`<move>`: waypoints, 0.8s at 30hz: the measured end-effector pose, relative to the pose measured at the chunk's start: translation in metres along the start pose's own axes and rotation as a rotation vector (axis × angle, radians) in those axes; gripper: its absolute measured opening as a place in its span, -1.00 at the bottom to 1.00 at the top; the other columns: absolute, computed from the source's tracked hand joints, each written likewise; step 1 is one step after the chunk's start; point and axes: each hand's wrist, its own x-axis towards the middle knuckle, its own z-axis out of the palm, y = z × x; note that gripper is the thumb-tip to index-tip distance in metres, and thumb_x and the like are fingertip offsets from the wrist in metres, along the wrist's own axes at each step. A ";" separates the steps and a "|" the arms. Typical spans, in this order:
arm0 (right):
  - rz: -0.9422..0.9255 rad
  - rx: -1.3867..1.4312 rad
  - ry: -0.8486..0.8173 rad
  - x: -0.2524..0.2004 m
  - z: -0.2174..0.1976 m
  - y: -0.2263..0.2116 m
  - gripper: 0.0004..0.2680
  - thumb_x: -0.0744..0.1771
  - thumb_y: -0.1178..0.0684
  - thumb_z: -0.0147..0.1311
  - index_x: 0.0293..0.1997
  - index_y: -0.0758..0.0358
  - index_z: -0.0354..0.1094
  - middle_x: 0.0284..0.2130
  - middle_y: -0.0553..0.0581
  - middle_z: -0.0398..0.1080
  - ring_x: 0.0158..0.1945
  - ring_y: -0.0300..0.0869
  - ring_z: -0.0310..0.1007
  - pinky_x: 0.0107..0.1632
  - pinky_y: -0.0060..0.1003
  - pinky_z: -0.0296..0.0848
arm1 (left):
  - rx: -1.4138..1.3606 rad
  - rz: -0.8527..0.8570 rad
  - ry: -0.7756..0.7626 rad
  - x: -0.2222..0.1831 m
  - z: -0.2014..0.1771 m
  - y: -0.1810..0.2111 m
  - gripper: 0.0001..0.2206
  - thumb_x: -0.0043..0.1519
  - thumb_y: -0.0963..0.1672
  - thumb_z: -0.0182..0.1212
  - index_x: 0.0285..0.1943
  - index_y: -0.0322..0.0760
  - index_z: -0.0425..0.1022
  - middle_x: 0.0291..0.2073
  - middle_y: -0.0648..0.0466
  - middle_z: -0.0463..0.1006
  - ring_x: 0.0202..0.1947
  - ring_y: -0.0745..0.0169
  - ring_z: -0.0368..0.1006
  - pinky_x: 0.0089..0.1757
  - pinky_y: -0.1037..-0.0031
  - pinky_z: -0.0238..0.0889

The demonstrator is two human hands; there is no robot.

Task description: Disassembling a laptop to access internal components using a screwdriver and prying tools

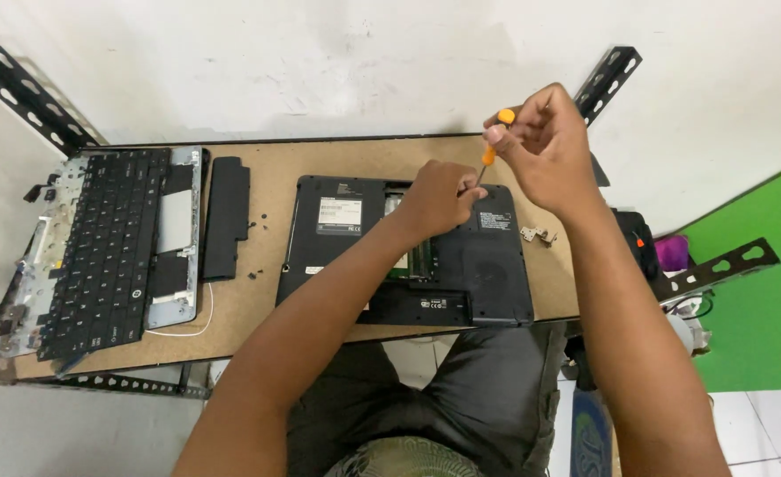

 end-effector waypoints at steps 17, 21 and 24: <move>-0.176 -0.245 0.209 -0.004 0.007 0.016 -0.78 0.35 0.14 0.16 -0.24 0.24 0.05 -0.46 0.07 0.14 -0.48 -0.29 0.11 -0.42 -0.39 0.14 | 0.010 0.075 0.123 -0.004 0.001 0.012 -0.86 0.07 -0.13 0.29 -0.50 -0.21 0.45 -0.71 0.13 0.46 -0.69 0.27 0.35 -0.52 0.43 0.11; -0.177 -0.305 0.264 -0.008 0.014 0.013 -0.78 0.34 0.13 0.15 -0.24 0.24 0.04 -0.53 0.04 0.17 -0.54 -0.29 0.15 -0.46 -0.37 0.13 | -0.019 0.082 0.187 -0.001 0.004 0.012 -0.65 0.04 -0.17 0.32 -0.64 -0.16 0.13 -0.81 0.20 0.14 -0.75 0.37 0.06 -0.56 0.44 -0.10; -0.187 -0.195 0.161 -0.004 0.015 0.011 -0.81 0.36 0.04 0.04 -0.10 0.29 0.10 -0.52 0.11 0.29 -0.52 -0.26 0.22 -0.48 -0.39 0.18 | -0.048 0.049 0.142 0.003 -0.003 0.006 -0.73 -0.05 -0.25 0.12 -0.65 -0.16 0.06 -0.80 0.15 0.15 -0.73 0.25 0.10 -0.55 0.37 -0.14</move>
